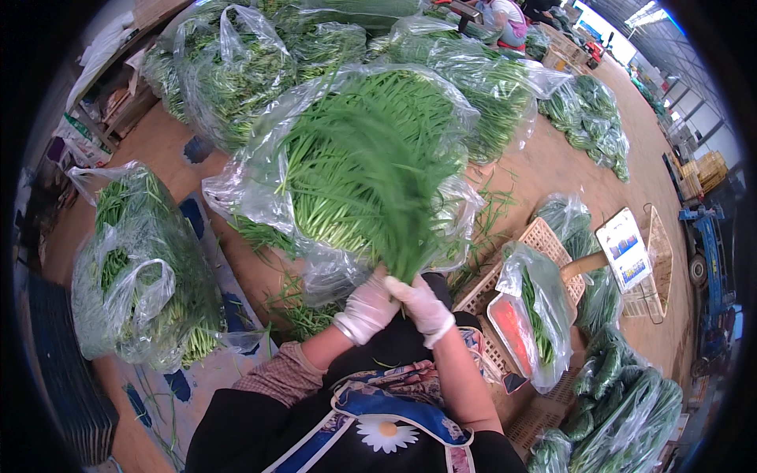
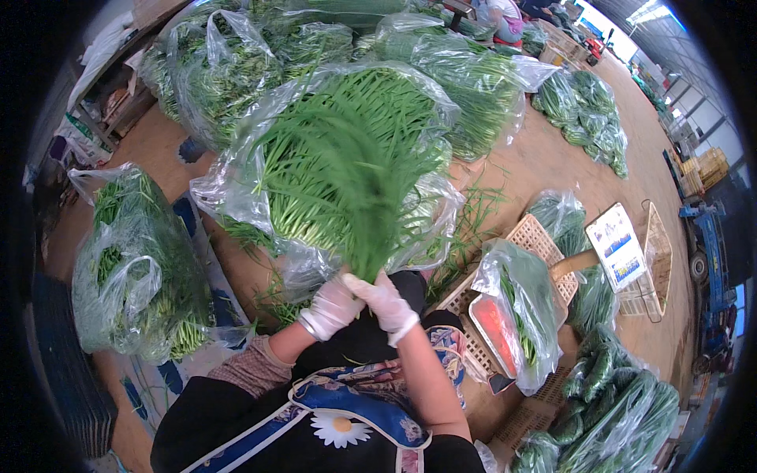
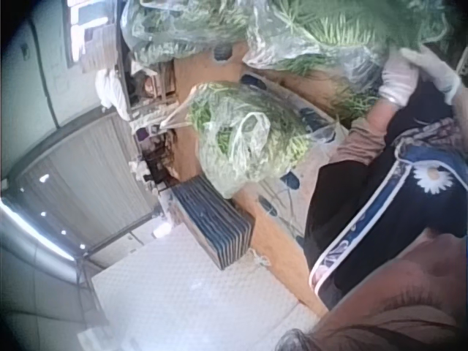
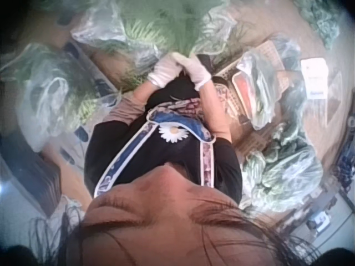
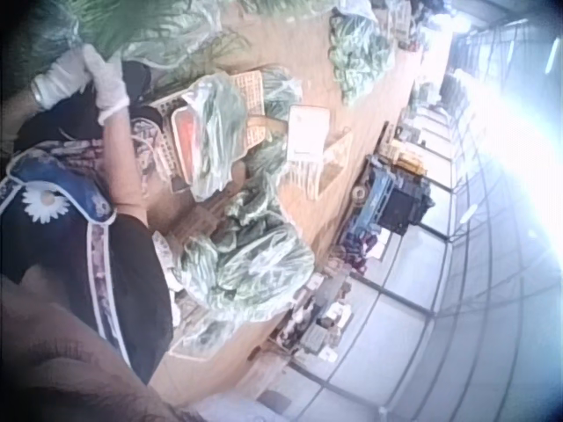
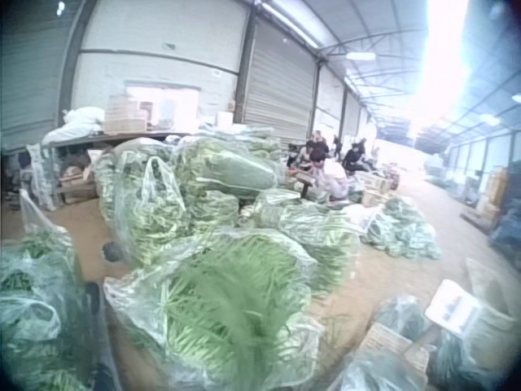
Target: The person sorts green onions from large piles, gathers them into bunches, and places the bunches into clear plastic bags for weighing on a digital scale.
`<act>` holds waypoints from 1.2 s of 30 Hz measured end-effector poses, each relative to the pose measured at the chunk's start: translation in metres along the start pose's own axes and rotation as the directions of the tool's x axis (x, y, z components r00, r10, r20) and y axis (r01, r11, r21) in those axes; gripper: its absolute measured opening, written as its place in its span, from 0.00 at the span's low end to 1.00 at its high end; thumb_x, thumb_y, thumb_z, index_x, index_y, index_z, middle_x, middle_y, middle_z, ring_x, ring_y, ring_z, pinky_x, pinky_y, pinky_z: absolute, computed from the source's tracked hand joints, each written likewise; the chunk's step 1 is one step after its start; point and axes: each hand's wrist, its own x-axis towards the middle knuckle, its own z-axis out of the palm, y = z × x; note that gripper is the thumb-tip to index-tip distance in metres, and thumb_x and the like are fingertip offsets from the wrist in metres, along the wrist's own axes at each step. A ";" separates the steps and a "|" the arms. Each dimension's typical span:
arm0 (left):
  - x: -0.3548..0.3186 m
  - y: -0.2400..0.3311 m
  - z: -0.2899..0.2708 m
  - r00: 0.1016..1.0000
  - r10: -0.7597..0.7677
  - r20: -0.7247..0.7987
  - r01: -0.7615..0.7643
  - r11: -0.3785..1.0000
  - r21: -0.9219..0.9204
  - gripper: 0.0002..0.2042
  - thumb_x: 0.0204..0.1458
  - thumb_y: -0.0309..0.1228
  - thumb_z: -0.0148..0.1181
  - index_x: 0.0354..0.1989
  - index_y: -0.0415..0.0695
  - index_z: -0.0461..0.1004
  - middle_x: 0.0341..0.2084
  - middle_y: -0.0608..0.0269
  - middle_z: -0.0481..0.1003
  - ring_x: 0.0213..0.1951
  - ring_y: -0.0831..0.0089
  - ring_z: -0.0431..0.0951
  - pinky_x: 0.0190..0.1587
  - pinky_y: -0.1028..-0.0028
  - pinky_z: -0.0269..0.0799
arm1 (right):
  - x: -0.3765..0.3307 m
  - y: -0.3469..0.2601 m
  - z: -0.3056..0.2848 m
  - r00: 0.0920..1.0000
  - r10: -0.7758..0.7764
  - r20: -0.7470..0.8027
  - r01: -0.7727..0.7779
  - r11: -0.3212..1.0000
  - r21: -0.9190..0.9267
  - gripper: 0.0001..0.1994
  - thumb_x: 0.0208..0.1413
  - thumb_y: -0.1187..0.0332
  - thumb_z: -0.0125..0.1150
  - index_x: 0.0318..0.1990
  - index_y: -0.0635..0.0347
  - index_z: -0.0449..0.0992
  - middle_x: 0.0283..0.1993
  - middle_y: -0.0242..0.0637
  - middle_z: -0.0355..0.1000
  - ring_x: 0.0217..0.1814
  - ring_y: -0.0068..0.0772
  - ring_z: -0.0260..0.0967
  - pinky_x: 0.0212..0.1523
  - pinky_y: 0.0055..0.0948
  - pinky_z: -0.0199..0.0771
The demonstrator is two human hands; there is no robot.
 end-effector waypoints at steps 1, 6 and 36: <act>0.002 0.012 -0.003 0.992 -0.034 0.122 0.021 0.995 0.100 0.25 0.49 0.36 0.55 0.53 0.34 0.60 0.38 0.39 0.72 0.41 0.44 0.73 0.42 0.60 0.71 | 0.003 0.006 -0.001 0.999 -0.025 -0.037 0.028 0.997 0.071 0.29 0.49 0.62 0.66 0.56 0.64 0.63 0.51 0.38 0.68 0.52 0.32 0.66 0.54 0.32 0.65; 0.000 0.024 0.012 0.937 0.345 0.053 -0.348 0.933 0.094 0.38 0.47 0.36 0.59 0.61 0.28 0.46 0.44 0.38 0.69 0.45 0.49 0.73 0.47 0.62 0.68 | -0.004 -0.004 -0.018 0.989 0.027 -0.148 0.036 0.912 0.408 0.16 0.48 0.67 0.64 0.43 0.66 0.72 0.38 0.41 0.74 0.39 0.34 0.73 0.44 0.31 0.74; 0.138 0.075 0.150 0.836 0.156 0.526 0.466 0.303 -0.831 0.14 0.53 0.27 0.55 0.48 0.42 0.68 0.42 0.63 0.74 0.40 0.65 0.75 0.44 0.67 0.72 | -0.134 -0.053 -0.167 0.749 -0.663 0.001 0.172 0.193 -0.966 0.41 0.35 0.73 0.62 0.63 0.58 0.55 0.26 0.44 0.68 0.29 0.48 0.70 0.28 0.40 0.70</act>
